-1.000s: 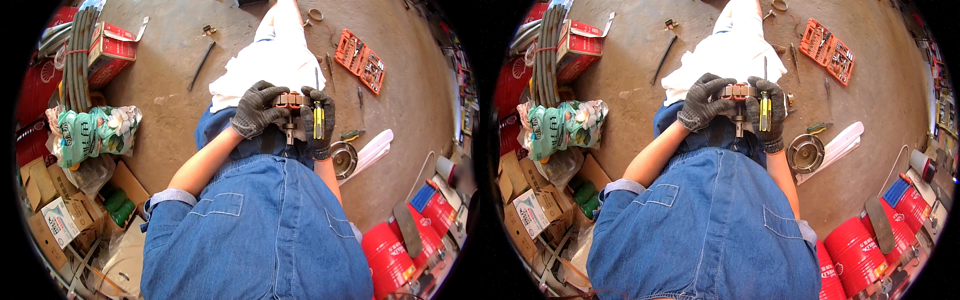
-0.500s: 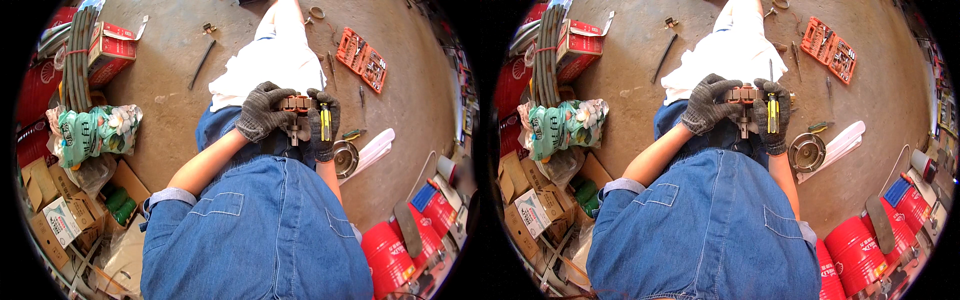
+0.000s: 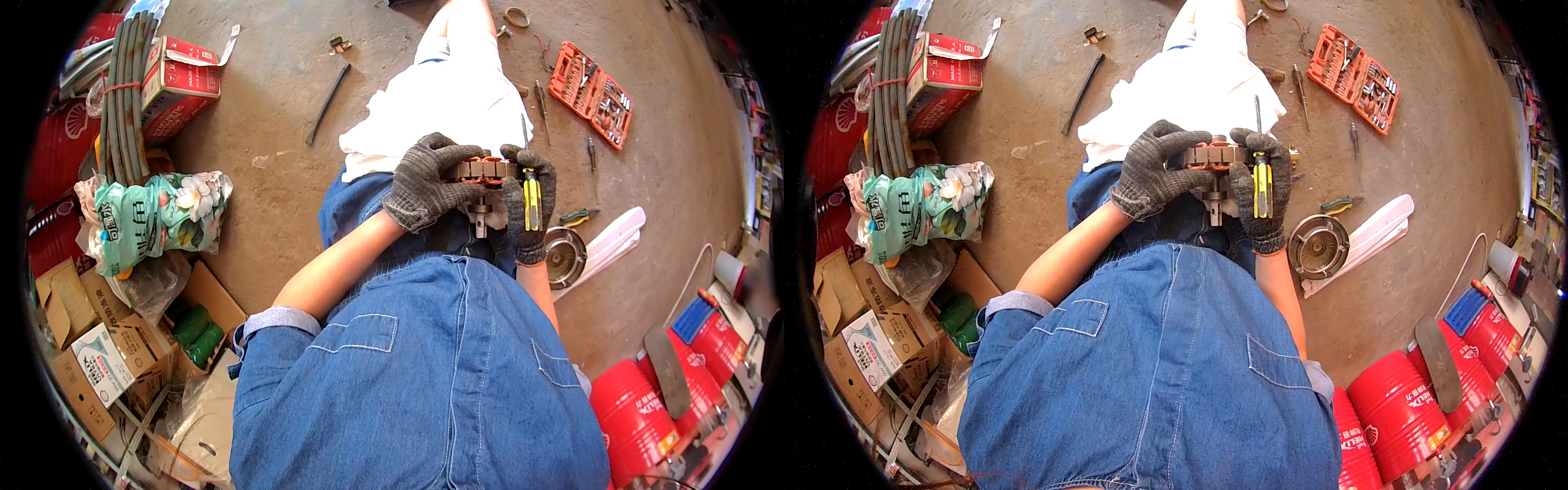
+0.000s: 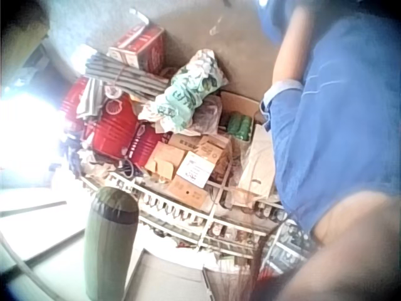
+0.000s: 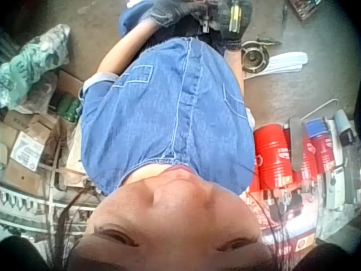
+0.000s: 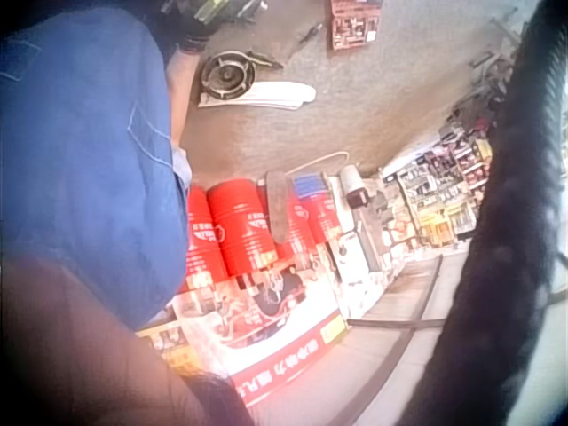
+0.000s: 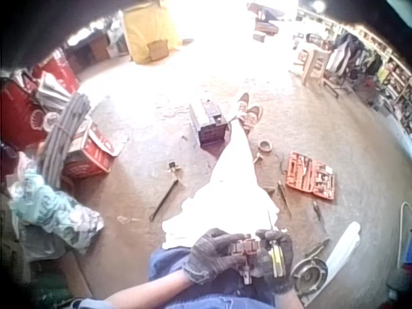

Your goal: The person sits on the floor and uses a screwdriver to scrape and clean the copper windings of a motor stator. They rotate the component to access different sections, repeatedly applying the tool to the copper coils while holding the stator steady with their other hand.

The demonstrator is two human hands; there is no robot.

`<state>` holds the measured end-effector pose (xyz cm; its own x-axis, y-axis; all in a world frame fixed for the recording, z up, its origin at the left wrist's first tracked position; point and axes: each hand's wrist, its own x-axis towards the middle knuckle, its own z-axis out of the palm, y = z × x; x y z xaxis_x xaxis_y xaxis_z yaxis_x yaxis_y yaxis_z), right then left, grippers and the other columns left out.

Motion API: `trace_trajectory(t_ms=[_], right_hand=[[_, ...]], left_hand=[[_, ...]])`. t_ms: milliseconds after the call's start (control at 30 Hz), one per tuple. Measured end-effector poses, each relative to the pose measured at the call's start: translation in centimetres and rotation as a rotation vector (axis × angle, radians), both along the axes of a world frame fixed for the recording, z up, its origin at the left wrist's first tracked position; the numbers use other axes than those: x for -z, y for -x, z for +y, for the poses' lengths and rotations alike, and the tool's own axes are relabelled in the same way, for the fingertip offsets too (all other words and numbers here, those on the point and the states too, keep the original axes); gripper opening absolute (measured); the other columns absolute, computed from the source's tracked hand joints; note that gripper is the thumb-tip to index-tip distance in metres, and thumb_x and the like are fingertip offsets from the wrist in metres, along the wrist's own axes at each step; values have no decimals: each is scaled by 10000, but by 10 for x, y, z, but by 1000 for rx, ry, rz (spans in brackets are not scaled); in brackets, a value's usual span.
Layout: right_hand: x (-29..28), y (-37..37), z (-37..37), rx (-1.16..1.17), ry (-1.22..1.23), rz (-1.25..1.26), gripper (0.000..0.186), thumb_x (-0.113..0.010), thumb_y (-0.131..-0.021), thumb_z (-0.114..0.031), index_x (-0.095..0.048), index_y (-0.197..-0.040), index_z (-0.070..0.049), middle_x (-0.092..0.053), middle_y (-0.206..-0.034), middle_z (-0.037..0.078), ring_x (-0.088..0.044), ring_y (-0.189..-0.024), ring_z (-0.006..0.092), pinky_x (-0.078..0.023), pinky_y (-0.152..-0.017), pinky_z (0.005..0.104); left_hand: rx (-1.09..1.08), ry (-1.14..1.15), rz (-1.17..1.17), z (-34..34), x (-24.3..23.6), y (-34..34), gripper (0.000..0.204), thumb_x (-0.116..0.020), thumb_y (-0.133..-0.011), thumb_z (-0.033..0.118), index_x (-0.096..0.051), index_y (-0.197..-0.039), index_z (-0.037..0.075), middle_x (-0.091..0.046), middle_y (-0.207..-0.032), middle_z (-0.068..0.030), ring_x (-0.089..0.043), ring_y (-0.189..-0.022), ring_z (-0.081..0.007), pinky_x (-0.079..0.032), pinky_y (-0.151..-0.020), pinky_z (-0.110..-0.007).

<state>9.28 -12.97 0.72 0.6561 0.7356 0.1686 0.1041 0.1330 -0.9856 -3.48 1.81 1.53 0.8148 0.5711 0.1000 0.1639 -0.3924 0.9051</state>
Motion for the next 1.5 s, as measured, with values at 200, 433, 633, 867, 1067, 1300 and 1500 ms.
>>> trace_trajectory(t_ms=[200,433,633,867,1067,1300,1500], right_hand=[[5,-4,2,-2,1,-44,350,-642,-902,-54,-502,-1221,-34,-601,-1232,171,-582,-1151,248,-449,-1015,386],[4,-2,4,-27,18,-96,340,-637,-901,-33,-500,-1212,-33,-598,-1237,172,-584,-1154,248,-459,-1005,379],[2,-1,8,-49,17,-121,331,-630,-903,-21,-500,-1208,-27,-597,-1239,176,-588,-1150,248,-468,-997,377],[-2,1,4,-33,-6,0,312,-632,-917,-67,-509,-1202,-33,-612,-1213,164,-591,-1137,238,-455,-1009,375],[-6,-4,-4,61,78,72,278,-612,-958,-185,-536,-1172,-26,-645,-1152,142,-603,-1074,206,-466,-971,358],[-11,5,-6,207,124,23,278,-567,-987,-198,-537,-1182,-2,-641,-1137,134,-594,-1082,206,-461,-979,368],[-25,16,3,251,145,-240,227,-641,-937,-150,-591,-1111,-12,-646,-1058,103,-623,-939,188,-508,-855,334]], left_hand=[[27,2,56,1,-1,0,547,-831,-693,318,-685,-1187,133,-609,-959,-122,-605,-879,-271,-511,-778,-380],[37,-28,19,3,5,6,586,-836,-703,277,-644,-1239,134,-600,-980,-114,-601,-888,-264,-507,-788,-372],[28,49,-4,0,6,12,641,-814,-734,212,-573,-1322,123,-613,-1029,-116,-609,-948,-264,-508,-857,-367],[194,291,-76,12,15,20,736,-809,-755,166,-481,-1407,75,-600,-1288,-125,-599,-1144,-224,-477,-1004,-369],[199,455,-64,8,-2,13,746,-834,-750,169,-486,-1403,69,-627,-1284,-122,-602,-1175,-194,-486,-1014,-347],[213,206,-50,1,-17,4,747,-850,-731,197,-514,-1392,112,-674,-1209,-112,-670,-1056,-201,-544,-924,-337],[287,194,33,-2,-31,-2,762,-850,-730,205,-503,-1401,101,-692,-1165,-109,-686,-1015,-195,-557,-885,-333]])
